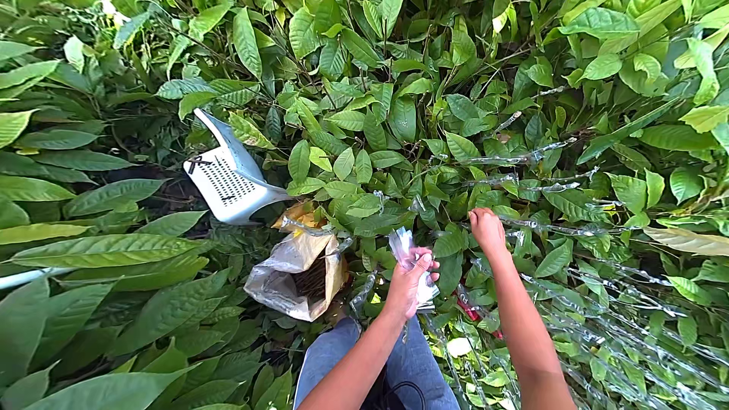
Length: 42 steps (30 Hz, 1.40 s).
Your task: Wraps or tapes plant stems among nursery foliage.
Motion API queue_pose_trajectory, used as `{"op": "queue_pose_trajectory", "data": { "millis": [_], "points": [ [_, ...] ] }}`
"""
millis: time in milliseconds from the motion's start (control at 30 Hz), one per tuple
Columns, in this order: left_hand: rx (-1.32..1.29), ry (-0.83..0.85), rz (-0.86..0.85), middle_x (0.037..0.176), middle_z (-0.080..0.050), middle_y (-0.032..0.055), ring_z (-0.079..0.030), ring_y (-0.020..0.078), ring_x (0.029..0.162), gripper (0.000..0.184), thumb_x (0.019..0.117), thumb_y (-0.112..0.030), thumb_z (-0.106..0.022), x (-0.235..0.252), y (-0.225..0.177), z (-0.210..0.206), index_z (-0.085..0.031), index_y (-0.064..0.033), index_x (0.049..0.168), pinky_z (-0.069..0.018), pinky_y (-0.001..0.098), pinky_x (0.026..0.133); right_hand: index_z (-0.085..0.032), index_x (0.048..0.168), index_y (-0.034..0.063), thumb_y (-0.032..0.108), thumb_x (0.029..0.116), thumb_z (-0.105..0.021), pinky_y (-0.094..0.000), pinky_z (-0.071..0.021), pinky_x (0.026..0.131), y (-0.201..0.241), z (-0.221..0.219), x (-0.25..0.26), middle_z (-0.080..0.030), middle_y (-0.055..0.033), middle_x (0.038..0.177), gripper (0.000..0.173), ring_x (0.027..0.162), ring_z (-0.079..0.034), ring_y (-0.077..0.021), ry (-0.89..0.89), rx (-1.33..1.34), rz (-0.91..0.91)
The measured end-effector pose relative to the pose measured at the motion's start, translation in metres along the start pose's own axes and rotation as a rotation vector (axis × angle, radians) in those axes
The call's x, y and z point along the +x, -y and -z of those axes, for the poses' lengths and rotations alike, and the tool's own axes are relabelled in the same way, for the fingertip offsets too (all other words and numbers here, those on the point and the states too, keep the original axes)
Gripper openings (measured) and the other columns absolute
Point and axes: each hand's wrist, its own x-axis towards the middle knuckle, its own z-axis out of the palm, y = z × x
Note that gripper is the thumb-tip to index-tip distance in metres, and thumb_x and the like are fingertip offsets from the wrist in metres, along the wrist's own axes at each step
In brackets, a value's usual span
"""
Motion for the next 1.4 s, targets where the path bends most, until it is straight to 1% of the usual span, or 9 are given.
{"op": "queue_pose_trajectory", "data": {
  "millis": [133, 267, 433, 567, 667, 833, 1000, 1267, 1400],
  "points": [
    [-0.048, -0.065, 0.017, 0.089, -0.065, 0.0028, -0.066, 0.0109, 0.077, 0.010, 0.1049, -0.003, -0.050, 0.007, 0.000, -0.007, -0.058, -0.0037, 0.110, -0.0585, 0.0255, 0.070, -0.066, 0.094, -0.0032, 0.024, 0.1044, -0.050, -0.0220, -0.0513, 0.074, 0.016, -0.022, -0.078, -0.064, -0.0029, 0.088, 0.034, 0.079, -0.059, -0.0027, -0.146, 0.759, 0.348],
    [-0.056, 0.006, -0.059, 0.087, -0.069, 0.0014, -0.068, 0.0080, 0.080, 0.012, 0.1029, 0.000, -0.051, 0.013, 0.011, -0.005, -0.062, -0.0039, 0.105, -0.0584, 0.0254, 0.075, -0.066, 0.106, -0.0064, 0.025, 0.0949, -0.069, -0.0182, -0.0528, 0.076, 0.040, -0.045, -0.115, -0.064, -0.0055, 0.100, 0.033, 0.087, -0.061, -0.0013, 0.054, 0.982, 0.402],
    [-0.085, 0.020, -0.030, 0.087, -0.069, 0.0012, -0.068, 0.0090, 0.077, 0.016, 0.1030, 0.002, -0.049, 0.011, 0.013, 0.000, -0.063, -0.0050, 0.102, -0.0594, 0.0254, 0.074, -0.062, 0.095, 0.0033, 0.008, 0.0975, -0.058, -0.0219, -0.0560, 0.082, 0.035, -0.039, -0.115, -0.064, 0.0001, 0.105, 0.007, 0.093, -0.064, -0.0030, 0.149, 1.245, 0.374],
    [-0.078, 0.041, -0.001, 0.086, -0.069, 0.0016, -0.068, 0.0087, 0.079, 0.015, 0.1030, 0.002, -0.049, 0.010, 0.015, -0.001, -0.062, -0.0050, 0.103, -0.0589, 0.0248, 0.075, -0.063, 0.110, -0.0056, 0.019, 0.0978, -0.064, -0.0219, -0.0534, 0.087, 0.026, -0.033, -0.115, -0.064, -0.0070, 0.112, 0.028, 0.099, -0.062, -0.0047, 0.205, 0.996, 0.430],
    [-0.075, 0.091, -0.017, 0.089, -0.071, 0.0024, -0.069, 0.0093, 0.082, 0.015, 0.1026, 0.002, -0.049, 0.009, 0.018, 0.001, -0.064, -0.0042, 0.103, -0.0593, 0.0265, 0.079, -0.067, 0.100, -0.0050, 0.013, 0.0980, -0.062, -0.0198, -0.0546, 0.086, 0.026, -0.034, -0.119, -0.063, -0.0083, 0.111, 0.019, 0.098, -0.063, -0.0043, 0.113, 1.017, 0.433],
    [0.108, 0.113, -0.151, 0.072, -0.062, -0.0051, -0.052, 0.0017, 0.055, 0.013, 0.0992, 0.001, -0.054, 0.010, 0.021, 0.005, -0.065, -0.0053, 0.096, -0.0485, 0.0173, 0.057, -0.061, 0.105, -0.0011, 0.010, 0.1018, -0.053, -0.0213, -0.0551, 0.082, 0.019, -0.018, -0.119, -0.068, 0.0008, 0.095, 0.014, 0.087, -0.065, -0.0011, 0.155, 1.017, 0.383],
    [0.170, 0.109, -0.232, 0.086, -0.069, -0.0007, -0.052, -0.0003, 0.056, 0.014, 0.0987, 0.003, -0.055, 0.011, 0.019, 0.005, -0.067, 0.0013, 0.105, -0.0459, 0.0146, 0.054, -0.064, 0.104, -0.0031, 0.014, 0.1045, -0.052, -0.0146, -0.0475, 0.071, 0.020, -0.012, -0.121, -0.061, 0.0016, 0.083, 0.021, 0.073, -0.055, 0.0039, 0.076, 0.761, 0.378],
    [0.153, 0.117, -0.302, 0.073, -0.065, -0.0049, -0.054, 0.0009, 0.056, 0.016, 0.0930, 0.003, -0.061, 0.012, 0.022, -0.002, -0.065, -0.0091, 0.083, -0.0481, 0.0158, 0.055, -0.062, 0.096, 0.0026, 0.014, 0.0985, -0.063, -0.0126, -0.0451, 0.064, 0.013, -0.012, -0.122, -0.058, 0.0082, 0.080, 0.012, 0.069, -0.052, 0.0064, 0.104, 0.952, 0.389],
    [0.204, 0.174, -0.286, 0.089, -0.072, 0.0009, -0.054, -0.0003, 0.058, 0.011, 0.0970, 0.003, -0.057, 0.011, 0.022, -0.007, -0.066, -0.0008, 0.099, -0.0461, 0.0149, 0.054, -0.066, 0.094, -0.0003, 0.014, 0.0984, -0.064, -0.0114, -0.0440, 0.065, 0.003, -0.004, -0.122, -0.061, 0.0037, 0.085, 0.015, 0.071, -0.051, 0.0063, 0.025, 0.887, 0.411]
  ]
}}
